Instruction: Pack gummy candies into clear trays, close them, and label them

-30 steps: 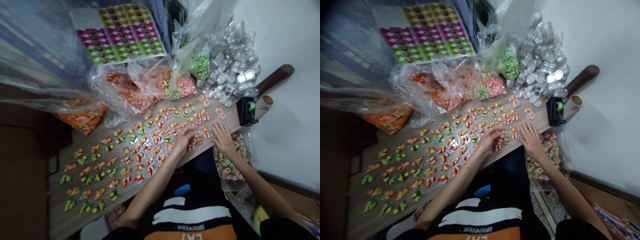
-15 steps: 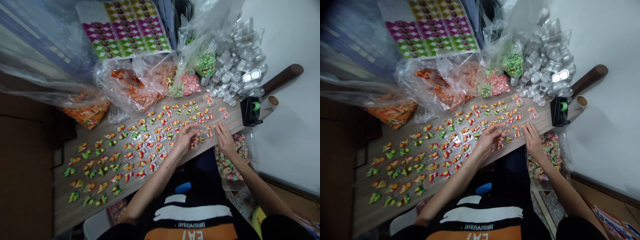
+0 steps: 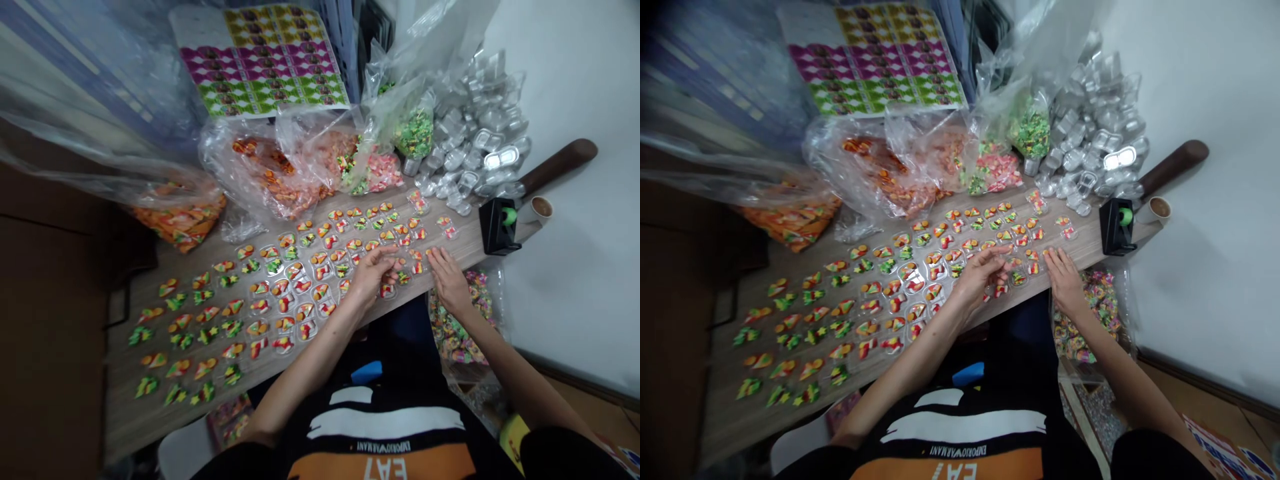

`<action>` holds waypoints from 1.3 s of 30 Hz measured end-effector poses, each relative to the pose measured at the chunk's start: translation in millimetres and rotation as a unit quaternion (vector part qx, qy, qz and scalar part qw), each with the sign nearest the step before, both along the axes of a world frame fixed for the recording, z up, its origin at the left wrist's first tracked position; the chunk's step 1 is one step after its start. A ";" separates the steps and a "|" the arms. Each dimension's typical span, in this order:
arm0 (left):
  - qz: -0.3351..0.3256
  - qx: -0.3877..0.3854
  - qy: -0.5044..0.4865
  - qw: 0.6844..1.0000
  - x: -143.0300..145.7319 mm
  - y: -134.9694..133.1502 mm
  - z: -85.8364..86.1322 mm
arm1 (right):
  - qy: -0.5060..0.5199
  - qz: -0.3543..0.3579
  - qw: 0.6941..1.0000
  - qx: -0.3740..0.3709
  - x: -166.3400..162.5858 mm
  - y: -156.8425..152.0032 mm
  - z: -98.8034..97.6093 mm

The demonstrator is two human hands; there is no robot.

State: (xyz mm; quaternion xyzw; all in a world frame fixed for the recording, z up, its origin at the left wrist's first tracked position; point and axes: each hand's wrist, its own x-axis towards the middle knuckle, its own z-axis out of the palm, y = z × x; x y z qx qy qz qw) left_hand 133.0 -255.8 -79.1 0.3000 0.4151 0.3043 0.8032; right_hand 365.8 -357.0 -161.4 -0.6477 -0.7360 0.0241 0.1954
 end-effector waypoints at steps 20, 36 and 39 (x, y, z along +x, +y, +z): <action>0.005 -0.002 0.008 1.000 -1.4 6.4 2.9 | 0.030 -0.199 0.975 0.095 22.8 64.6 16.9; -0.110 0.111 0.087 0.984 42.7 47.4 -10.0 | 0.524 -0.090 0.836 -0.140 -24.5 88.7 61.6; -0.071 0.221 0.187 0.954 44.4 64.3 -16.6 | 0.521 -0.182 0.833 -0.034 -7.8 101.7 50.4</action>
